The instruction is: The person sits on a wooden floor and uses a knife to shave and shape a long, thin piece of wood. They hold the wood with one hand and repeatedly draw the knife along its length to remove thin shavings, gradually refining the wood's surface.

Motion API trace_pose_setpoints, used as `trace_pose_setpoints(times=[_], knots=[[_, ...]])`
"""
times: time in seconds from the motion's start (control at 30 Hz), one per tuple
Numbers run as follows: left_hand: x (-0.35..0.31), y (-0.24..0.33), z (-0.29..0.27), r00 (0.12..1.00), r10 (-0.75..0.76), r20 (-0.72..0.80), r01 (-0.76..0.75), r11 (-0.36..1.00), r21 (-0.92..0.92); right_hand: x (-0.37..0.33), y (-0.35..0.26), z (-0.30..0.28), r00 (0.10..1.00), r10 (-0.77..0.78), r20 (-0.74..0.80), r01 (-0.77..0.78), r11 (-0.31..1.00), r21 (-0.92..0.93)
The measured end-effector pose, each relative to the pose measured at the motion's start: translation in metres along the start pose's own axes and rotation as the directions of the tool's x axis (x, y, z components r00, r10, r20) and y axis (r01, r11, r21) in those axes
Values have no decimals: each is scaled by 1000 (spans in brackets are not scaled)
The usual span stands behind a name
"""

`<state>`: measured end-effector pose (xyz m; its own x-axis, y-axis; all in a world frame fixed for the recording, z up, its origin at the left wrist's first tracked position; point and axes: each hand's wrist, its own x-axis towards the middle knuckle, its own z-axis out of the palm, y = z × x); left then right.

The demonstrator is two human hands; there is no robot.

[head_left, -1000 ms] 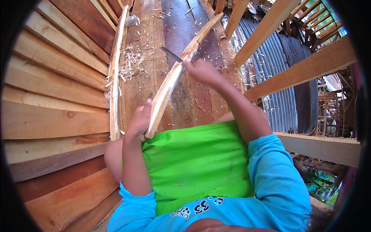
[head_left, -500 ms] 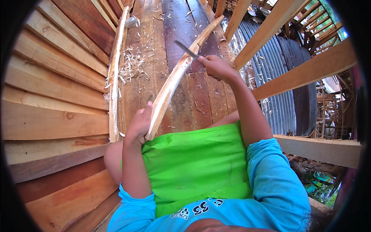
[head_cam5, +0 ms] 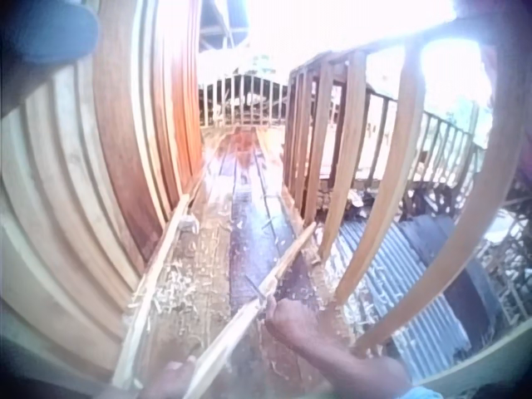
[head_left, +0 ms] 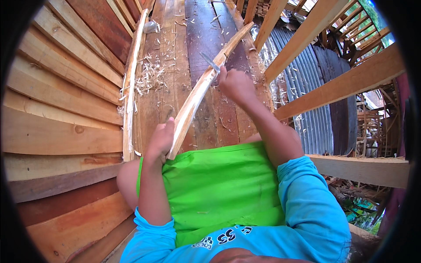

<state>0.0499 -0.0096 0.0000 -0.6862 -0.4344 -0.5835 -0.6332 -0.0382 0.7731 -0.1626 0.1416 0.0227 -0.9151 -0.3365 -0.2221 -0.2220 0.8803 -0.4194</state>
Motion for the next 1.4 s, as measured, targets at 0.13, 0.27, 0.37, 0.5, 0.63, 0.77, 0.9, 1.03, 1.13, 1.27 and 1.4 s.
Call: trace_pose_setpoints(times=[0.13,0.27,0.37,0.5,0.63,0.77,0.9,1.03,1.13,1.27,1.4], knots=[[13,-10,0,997,60,-37,-54,986,155,11,19,3,999,9,-42,-9,1000,2],[12,-11,7,996,39,-77,-33,996,87,-1,6,8,998,-63,29,64,997,-52],[21,-17,3,998,47,-44,-40,989,141,0,2,-2,999,-47,-6,46,997,-58],[22,-20,2,998,57,-32,-52,991,124,-19,-8,20,981,-192,31,193,978,-74],[16,-16,5,999,28,-43,-24,994,104,2,-3,0,999,-43,22,43,999,-25],[20,-16,2,999,34,-13,-34,999,42,-15,-9,26,983,-152,101,159,985,-72],[12,-6,5,1000,-9,-12,9,1000,27,1,-1,5,996,-64,-59,61,997,-47],[14,-7,5,999,-19,35,21,999,-47,-20,-11,21,982,-188,12,189,976,-106],[4,0,5,997,-63,46,67,994,-91,-11,-8,1,995,-72,68,74,997,-35],[10,-3,6,996,-54,74,64,990,-129,-13,-7,25,990,-140,-22,138,988,-69],[4,2,7,985,-111,129,137,967,-214,-9,-2,12,989,-132,-67,127,989,-73]])
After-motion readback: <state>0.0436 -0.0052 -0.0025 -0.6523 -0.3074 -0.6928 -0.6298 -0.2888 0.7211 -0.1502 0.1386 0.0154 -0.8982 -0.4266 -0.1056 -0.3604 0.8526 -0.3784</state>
